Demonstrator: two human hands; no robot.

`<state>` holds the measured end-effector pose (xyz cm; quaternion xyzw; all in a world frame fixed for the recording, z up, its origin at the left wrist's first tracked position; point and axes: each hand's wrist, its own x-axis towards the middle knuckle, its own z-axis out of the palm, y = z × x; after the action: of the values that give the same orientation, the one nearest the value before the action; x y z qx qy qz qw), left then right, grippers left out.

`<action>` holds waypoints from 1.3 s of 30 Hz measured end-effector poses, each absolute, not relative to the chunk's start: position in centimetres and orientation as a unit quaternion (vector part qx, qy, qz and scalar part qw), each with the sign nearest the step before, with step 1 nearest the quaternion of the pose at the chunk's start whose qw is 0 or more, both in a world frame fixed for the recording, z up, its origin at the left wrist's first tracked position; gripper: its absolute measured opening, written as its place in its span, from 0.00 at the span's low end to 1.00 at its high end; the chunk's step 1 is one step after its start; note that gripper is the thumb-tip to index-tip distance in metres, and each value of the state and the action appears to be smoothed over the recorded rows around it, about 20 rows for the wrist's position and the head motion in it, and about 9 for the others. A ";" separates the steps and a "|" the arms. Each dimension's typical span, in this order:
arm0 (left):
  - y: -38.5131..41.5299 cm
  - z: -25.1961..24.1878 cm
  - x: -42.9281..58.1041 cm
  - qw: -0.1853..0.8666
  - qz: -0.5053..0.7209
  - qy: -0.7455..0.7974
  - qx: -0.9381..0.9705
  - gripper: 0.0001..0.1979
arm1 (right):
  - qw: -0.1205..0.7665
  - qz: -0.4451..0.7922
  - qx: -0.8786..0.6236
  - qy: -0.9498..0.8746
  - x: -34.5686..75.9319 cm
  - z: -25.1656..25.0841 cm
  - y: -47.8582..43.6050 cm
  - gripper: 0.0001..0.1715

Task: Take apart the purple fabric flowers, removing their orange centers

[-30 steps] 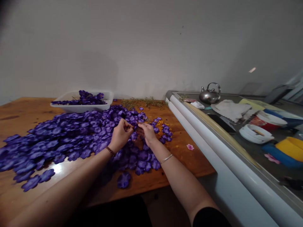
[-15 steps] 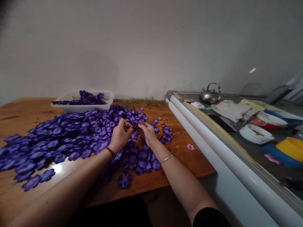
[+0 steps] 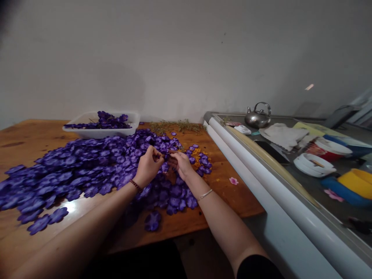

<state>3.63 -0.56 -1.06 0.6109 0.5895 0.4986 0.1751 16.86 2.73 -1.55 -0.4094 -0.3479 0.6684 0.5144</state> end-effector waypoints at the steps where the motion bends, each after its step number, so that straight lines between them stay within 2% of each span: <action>1: -0.5 -1.1 3.6 0.173 0.499 0.589 0.612 0.08 | 0.515 0.669 -0.409 -0.347 16.9 -1.5 2.7 0.09; 18: -0.6 -1.0 3.9 0.188 0.501 0.574 0.620 0.09 | 0.505 0.667 -0.397 -0.378 17.1 -2.3 3.2 0.06; 26: -0.7 -0.8 3.9 0.196 0.507 0.573 0.614 0.10 | 0.494 0.664 -0.403 -0.391 16.9 -2.3 3.0 0.12; 31: -0.5 -0.6 3.7 0.236 0.507 0.562 0.610 0.11 | 0.499 0.656 -0.391 -0.410 17.0 -2.5 3.1 0.17; 39: 0.5 -1.2 3.3 0.352 0.514 0.526 0.579 0.12 | 0.499 0.640 -0.392 -0.432 17.1 -2.4 3.0 0.19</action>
<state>3.31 0.48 -1.19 0.5792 0.5261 0.5137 0.3519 17.13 3.01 -2.39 -0.3921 -0.4325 0.6402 0.4994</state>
